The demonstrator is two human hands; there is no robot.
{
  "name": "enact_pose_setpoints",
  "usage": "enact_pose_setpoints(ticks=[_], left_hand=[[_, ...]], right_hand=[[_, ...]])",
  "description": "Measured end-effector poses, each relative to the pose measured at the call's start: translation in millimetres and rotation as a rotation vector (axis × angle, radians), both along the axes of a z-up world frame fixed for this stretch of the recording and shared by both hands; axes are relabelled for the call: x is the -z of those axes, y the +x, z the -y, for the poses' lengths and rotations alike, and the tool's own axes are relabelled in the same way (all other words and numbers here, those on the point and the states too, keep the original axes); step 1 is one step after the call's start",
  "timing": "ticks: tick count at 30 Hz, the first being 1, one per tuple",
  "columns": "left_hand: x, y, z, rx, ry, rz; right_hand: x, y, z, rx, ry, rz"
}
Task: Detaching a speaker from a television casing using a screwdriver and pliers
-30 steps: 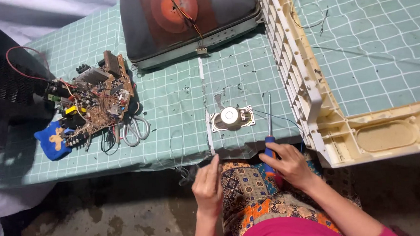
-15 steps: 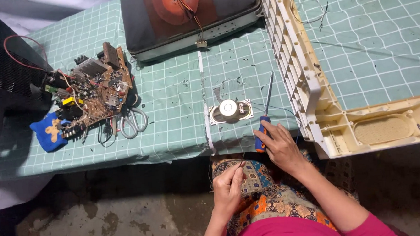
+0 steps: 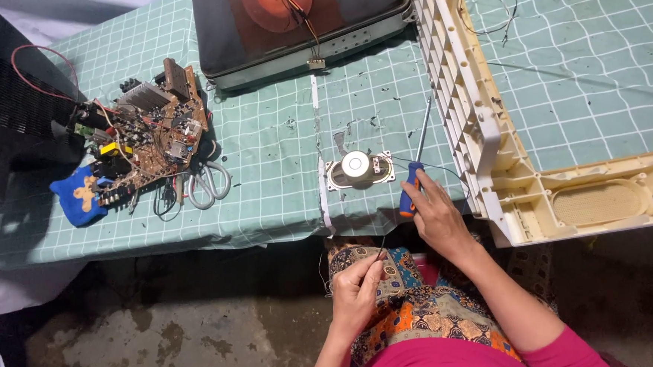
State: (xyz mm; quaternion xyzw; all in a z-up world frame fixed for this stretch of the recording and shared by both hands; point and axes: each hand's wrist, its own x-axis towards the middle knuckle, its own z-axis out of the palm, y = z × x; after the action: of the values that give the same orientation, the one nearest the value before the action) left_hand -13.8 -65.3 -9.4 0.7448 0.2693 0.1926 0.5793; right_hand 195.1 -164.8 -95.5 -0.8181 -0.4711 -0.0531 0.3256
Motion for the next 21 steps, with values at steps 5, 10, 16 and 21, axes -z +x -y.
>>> enact_pose_setpoints(ticks=[5,10,16,21], left_hand=[[9.5,-0.2,-2.2,-0.007,-0.133,0.043],[16.0,4.5,1.6,0.017,-0.414,0.158],[18.4,7.4,-12.2,-0.079,-0.807,0.370],[24.2,12.0,-51.1,-0.268,-0.967,0.669]], right_hand=[[-19.9,-12.5,2.8,0.039,0.127,-0.055],[-63.8,-50.7,9.2,-0.134,0.201,-0.434],[-42.8,-84.0,14.8,-0.633,0.139,-0.991],[-52.6,-93.0,21.6,-0.606,0.009,-0.897]])
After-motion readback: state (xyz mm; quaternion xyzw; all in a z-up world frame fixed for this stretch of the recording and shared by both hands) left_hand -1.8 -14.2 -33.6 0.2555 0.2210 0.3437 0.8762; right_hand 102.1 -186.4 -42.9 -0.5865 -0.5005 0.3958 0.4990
